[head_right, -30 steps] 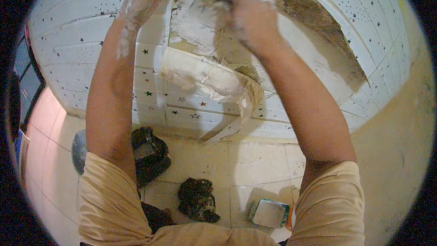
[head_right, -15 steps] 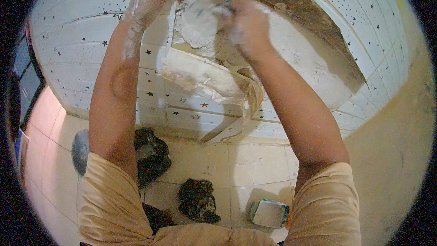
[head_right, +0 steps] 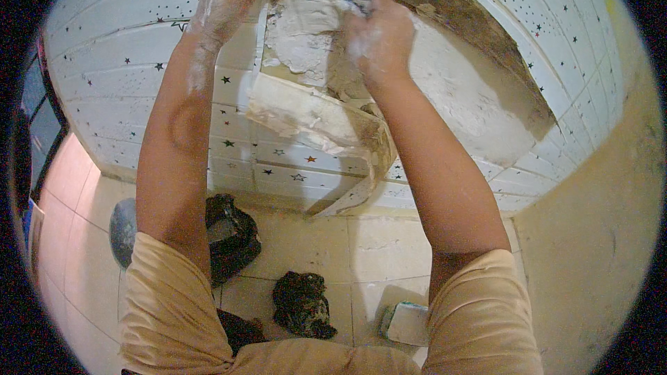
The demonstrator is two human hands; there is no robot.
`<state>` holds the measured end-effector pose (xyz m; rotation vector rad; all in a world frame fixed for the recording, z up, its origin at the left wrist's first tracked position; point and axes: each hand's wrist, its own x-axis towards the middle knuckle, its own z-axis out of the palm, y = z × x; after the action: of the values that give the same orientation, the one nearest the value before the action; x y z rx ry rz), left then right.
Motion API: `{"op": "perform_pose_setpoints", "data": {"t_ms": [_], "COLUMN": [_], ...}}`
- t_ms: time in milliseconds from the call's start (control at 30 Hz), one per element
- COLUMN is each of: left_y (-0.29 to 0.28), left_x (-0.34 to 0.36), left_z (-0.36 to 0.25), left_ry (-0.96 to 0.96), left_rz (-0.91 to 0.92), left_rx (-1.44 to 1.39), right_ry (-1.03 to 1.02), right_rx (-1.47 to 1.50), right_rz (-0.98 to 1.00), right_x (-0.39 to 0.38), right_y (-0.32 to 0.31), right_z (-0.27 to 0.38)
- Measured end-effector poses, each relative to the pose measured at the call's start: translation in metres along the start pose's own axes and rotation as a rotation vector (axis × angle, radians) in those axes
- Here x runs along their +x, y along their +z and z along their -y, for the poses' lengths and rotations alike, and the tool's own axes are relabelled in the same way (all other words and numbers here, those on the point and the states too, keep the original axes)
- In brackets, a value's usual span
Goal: The person applies a white plaster-like substance to a wall section using a trowel. They repeatedly scoop the material from a container on the floor and spread it onto the wall surface, smoothing it out with the tool.
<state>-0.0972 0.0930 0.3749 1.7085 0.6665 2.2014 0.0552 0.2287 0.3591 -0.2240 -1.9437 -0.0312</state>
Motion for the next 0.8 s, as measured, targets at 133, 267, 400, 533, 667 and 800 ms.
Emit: {"op": "perform_pose_setpoints", "data": {"t_ms": [133,267,400,533,667,800], "left_y": [-0.002,0.006,0.011,0.006,0.015,0.000], "left_x": [-0.006,-0.011,-0.004,-0.007,-0.010,-0.007], "left_z": [-0.014,-0.022,-0.003,-0.013,-0.009,-0.013], "left_ry": [-0.018,0.035,0.018,0.020,0.005,-0.031], "left_rz": [-0.020,-0.032,-0.036,-0.038,-0.098,-0.038], "left_rx": [0.049,0.057,-0.001,0.052,0.059,0.059], "right_ry": [0.284,0.132,-0.089,0.276,0.120,-0.218], "right_rx": [0.382,0.321,0.134,0.446,0.370,0.148], "right_rz": [0.064,0.133,0.009,0.074,0.229,0.332], "right_x": [-0.012,-0.017,-0.013,-0.009,-0.030,-0.040], "right_y": [-0.035,-0.020,0.017,-0.016,-0.028,0.006], "right_z": [0.034,0.042,0.000,0.001,0.010,0.015]}}
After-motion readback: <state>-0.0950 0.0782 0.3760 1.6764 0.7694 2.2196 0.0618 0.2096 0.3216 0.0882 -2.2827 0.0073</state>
